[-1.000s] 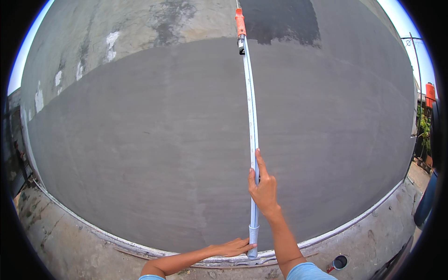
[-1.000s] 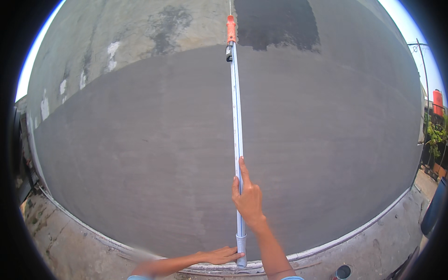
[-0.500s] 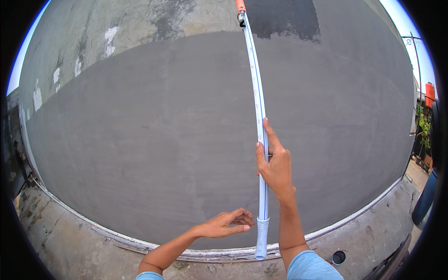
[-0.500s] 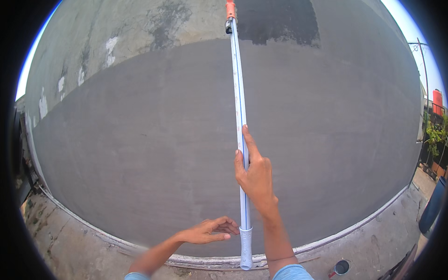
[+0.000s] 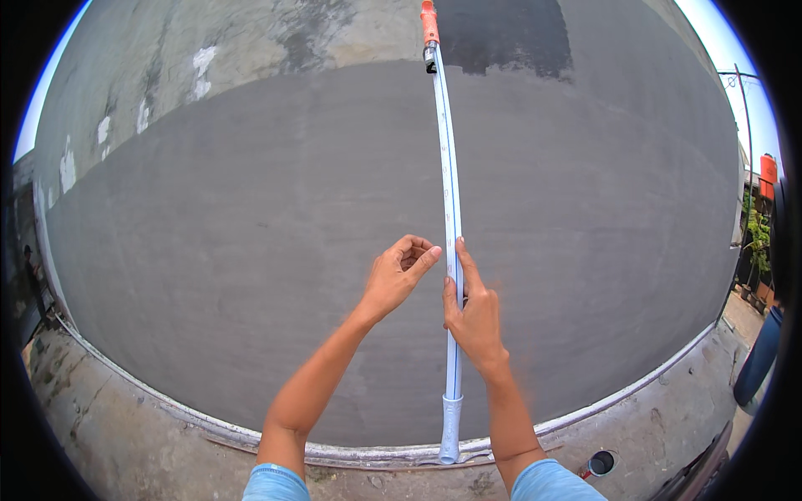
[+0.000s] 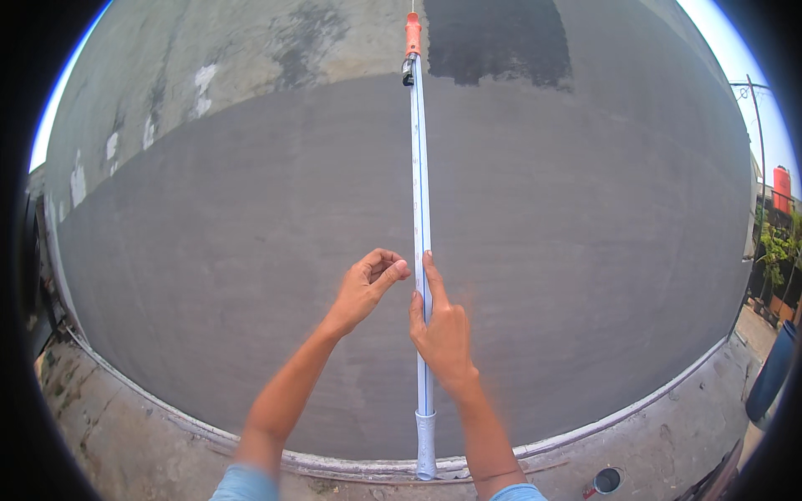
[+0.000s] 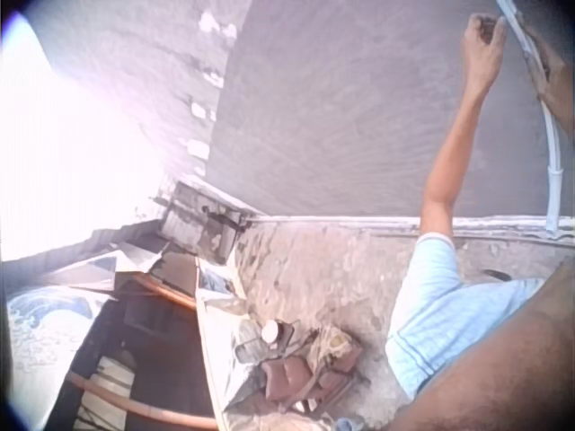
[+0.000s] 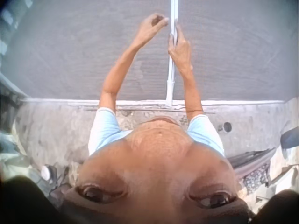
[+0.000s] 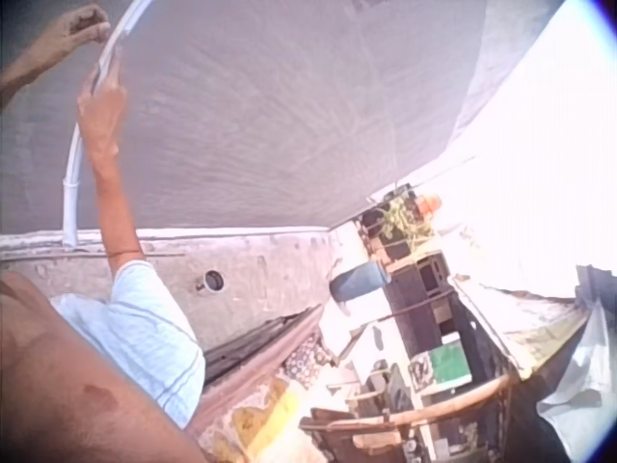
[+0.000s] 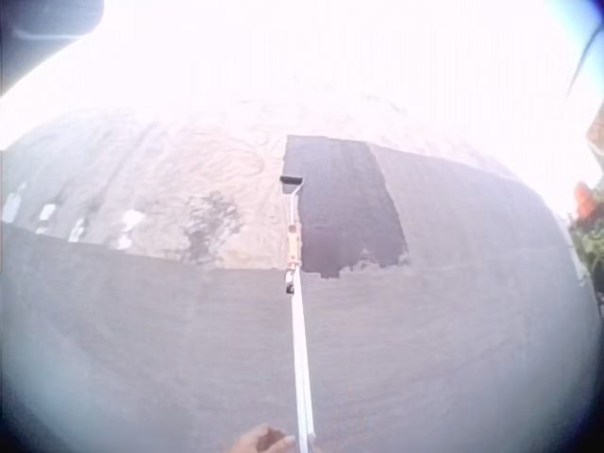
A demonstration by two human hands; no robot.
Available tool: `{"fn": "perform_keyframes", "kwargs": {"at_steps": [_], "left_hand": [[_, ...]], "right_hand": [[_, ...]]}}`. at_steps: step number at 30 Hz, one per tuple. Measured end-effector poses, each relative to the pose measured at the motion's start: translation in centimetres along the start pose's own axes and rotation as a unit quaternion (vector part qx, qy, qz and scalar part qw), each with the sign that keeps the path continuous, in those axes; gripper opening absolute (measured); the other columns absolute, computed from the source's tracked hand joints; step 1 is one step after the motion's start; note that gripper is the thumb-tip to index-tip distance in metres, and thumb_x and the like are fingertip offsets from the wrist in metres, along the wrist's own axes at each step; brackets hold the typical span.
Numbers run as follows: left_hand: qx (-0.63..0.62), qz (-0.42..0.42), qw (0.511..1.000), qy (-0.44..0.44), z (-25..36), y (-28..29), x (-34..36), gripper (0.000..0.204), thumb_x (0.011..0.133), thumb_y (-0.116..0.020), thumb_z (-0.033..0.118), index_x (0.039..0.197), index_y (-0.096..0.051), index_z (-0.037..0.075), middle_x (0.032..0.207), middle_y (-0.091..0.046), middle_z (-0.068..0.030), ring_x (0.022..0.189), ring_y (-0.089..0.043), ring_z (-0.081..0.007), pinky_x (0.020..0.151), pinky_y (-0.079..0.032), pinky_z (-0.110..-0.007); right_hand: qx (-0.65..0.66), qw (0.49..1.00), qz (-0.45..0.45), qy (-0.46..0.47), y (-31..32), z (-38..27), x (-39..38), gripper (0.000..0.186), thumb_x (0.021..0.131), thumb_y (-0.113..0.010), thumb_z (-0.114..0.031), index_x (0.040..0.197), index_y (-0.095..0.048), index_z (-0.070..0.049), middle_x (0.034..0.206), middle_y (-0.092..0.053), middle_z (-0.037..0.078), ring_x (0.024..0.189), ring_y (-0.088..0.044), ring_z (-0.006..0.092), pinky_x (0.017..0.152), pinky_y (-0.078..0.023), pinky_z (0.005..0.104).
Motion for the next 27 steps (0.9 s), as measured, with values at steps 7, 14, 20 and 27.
{"fn": "perform_keyframes", "kwargs": {"at_steps": [7,14,20,27], "left_hand": [[0.007,-0.047,0.998,0.047,-3.3,-3.3,-4.8,0.027,0.089,-0.075,0.029,0.088,-0.061,0.006,0.082,-0.069,-0.0047,0.076,-0.069,-0.0117,0.073,-0.054,-0.027],[-0.046,-0.039,0.998,0.015,-2.7,-4.4,-5.4,0.028,0.091,-0.073,0.027,0.084,-0.058,0.004,0.079,-0.065,-0.0053,0.069,-0.07,-0.0126,0.061,-0.051,-0.025],[-0.094,0.05,0.993,-0.052,-0.8,-3.3,-2.4,0.03,0.1,-0.059,0.031,0.094,-0.059,0.002,0.084,-0.067,-0.0076,0.076,-0.07,-0.0152,0.07,-0.055,-0.029],[-0.076,-0.042,0.992,0.091,-8.2,-4.5,-6.8,0.039,0.104,-0.048,0.037,0.11,-0.06,0.001,0.101,-0.07,-0.0135,0.093,-0.07,-0.0202,0.084,-0.056,-0.034]], "right_hand": [[-0.006,0.999,-0.017,-0.048,-1.2,3.7,-12.1,0.06,0.093,-0.058,-0.006,0.149,-0.037,-0.005,0.064,-0.064,0.014,0.048,-0.063,0.0268,0.048,-0.048,0.0362],[0.008,0.997,-0.035,-0.066,0.3,2.0,-14.0,0.059,0.092,-0.058,-0.005,0.147,-0.038,0.0,0.073,-0.068,0.016,0.047,-0.062,0.0228,0.047,-0.048,0.0342],[0.037,0.999,-0.004,-0.039,1.9,-1.6,-5.2,0.058,0.094,-0.056,-0.005,0.149,-0.038,-0.004,0.063,-0.061,0.01,0.045,-0.057,0.0174,0.047,-0.044,0.0314],[-0.024,0.999,0.027,-0.03,0.7,0.7,1.8,0.057,0.096,-0.054,-0.006,0.151,-0.037,-0.008,0.054,-0.051,0.004,0.042,-0.051,0.0122,0.043,-0.04,0.0301]]}}
Point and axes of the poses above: each hand's wrist, its own x-axis towards the middle knuckle, its own y-axis out of the back of the hand, z = x × y, the point moved 5 cm from there along x, towards the middle knuckle
